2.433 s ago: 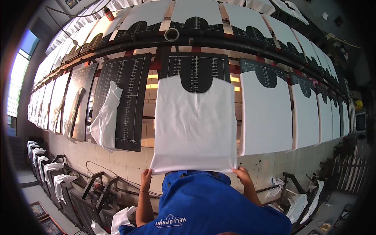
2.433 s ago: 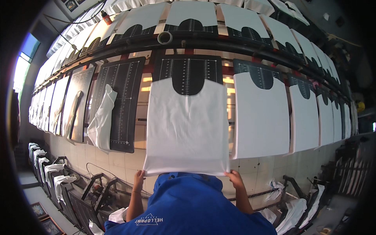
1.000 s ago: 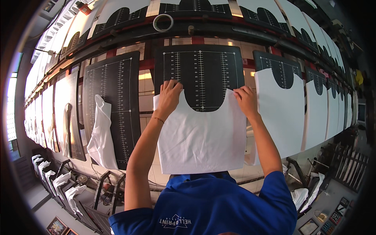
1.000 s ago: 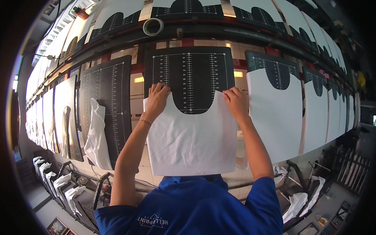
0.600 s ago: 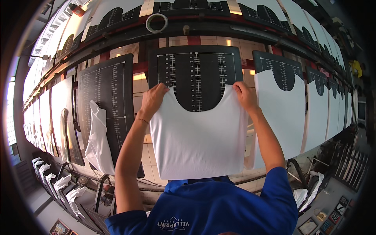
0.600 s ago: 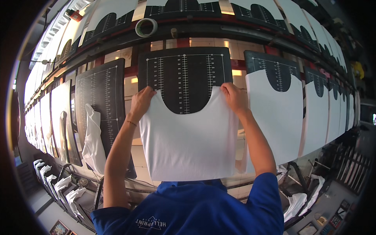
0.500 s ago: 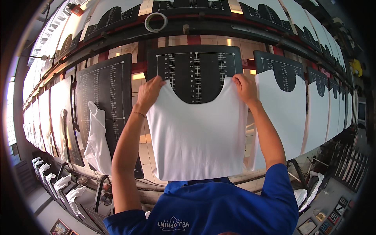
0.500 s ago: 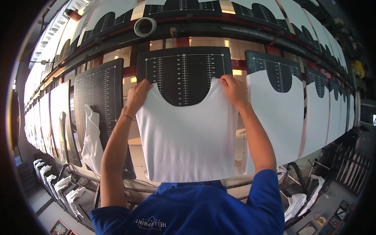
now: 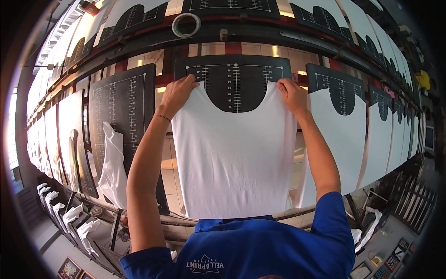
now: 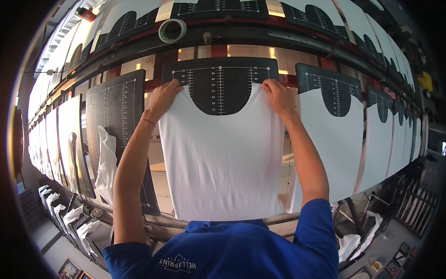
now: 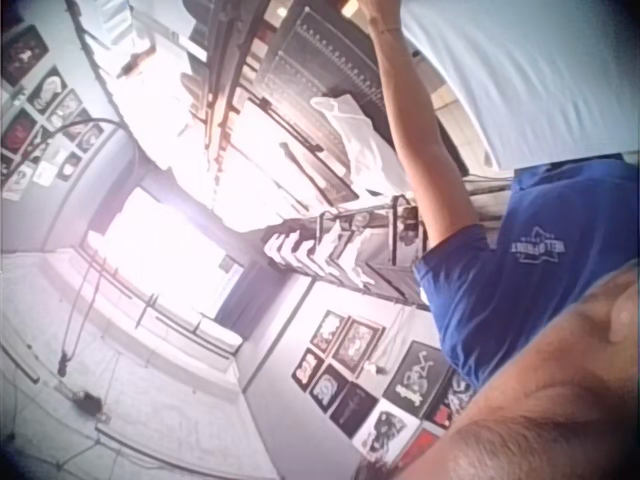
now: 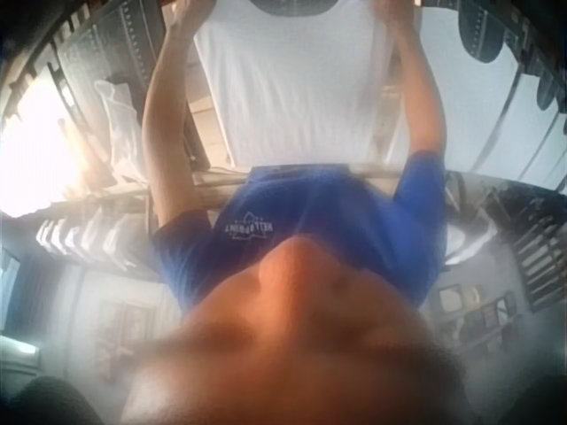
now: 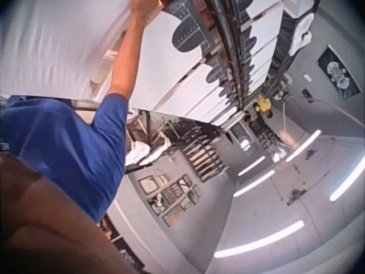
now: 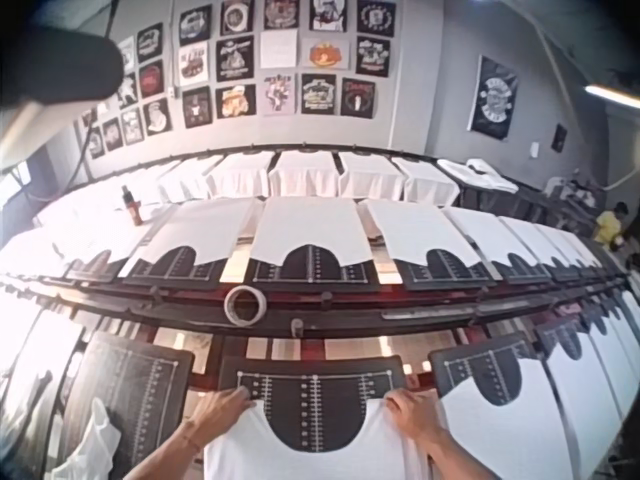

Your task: The person repeatedly picks up white t-shirts, unfolds them, and places them flat on a series of black printing boards. They smooth the fabric with their hands to ensure it is flat and aligned before moving to the next shirt. This process is repeated for multiple shirts throughout the video.

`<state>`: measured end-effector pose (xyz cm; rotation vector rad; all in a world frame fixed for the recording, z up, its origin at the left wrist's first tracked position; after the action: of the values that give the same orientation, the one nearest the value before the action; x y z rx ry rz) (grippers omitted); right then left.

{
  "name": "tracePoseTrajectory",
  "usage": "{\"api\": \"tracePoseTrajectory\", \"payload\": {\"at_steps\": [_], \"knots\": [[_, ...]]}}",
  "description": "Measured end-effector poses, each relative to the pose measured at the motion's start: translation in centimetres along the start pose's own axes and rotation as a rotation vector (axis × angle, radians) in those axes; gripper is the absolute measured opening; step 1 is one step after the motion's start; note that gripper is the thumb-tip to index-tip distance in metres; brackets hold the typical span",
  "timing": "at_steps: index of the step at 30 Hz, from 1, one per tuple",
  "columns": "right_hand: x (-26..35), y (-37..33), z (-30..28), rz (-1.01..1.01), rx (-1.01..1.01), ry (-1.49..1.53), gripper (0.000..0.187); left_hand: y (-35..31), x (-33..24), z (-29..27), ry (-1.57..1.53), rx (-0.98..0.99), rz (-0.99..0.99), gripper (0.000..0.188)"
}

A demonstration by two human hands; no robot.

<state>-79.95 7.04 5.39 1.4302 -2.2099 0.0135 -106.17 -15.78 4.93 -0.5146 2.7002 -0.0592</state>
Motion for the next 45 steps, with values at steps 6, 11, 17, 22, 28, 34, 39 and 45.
{"api": "tracePoseTrajectory", "payload": {"at_steps": [6, 11, 17, 22, 28, 34, 39, 45], "knots": [[-0.4, 0.2, 0.4, -0.019, -0.021, -0.050, 0.011, 0.4, 0.4, 0.3, 0.013, 0.036, -0.034, 0.029], [-0.2, 0.5, 1.0, 0.018, 0.076, -0.104, 0.015, 0.2, 0.5, 0.2, 0.062, 0.021, -0.050, 0.027], [-4.1, -1.6, -2.1, 0.492, 0.106, -0.024, 0.042, -1.9, 1.6, -1.3, 0.221, 0.316, -0.244, 0.035], [-6.2, -13.2, -3.5, 0.701, -0.064, 0.272, 0.042, -11.4, 3.0, -4.8, 0.101, -0.470, -0.266, 0.035], [1.1, -36.3, 7.0, 1.365, 0.123, 1.483, 0.060, -29.6, 5.1, 21.4, -1.823, 0.105, -0.677, 0.059], [4.3, -39.2, 5.8, 1.341, 0.118, 1.586, 0.070, -33.4, 2.3, 21.6, -1.794, -0.076, -0.563, 0.067], [8.9, -40.5, 2.0, 0.705, 0.146, 1.461, 0.064, -38.9, -4.2, 22.4, -2.002, 0.040, -0.605, 0.062], [8.6, -50.1, 4.5, 1.133, -0.020, 1.951, 0.051, -48.4, -3.3, 19.8, -1.237, -0.065, -0.813, 0.036]]}}
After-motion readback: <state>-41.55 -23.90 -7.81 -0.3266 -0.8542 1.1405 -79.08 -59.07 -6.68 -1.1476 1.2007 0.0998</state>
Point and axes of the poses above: each hand's wrist, its own y-axis towards the middle knuckle, its own z-axis out of the palm, x = y × z, the point moved 9 cm from there along y, towards the middle knuckle, and after that the axes turned 9 degrees about x, right-handed, at the moved point
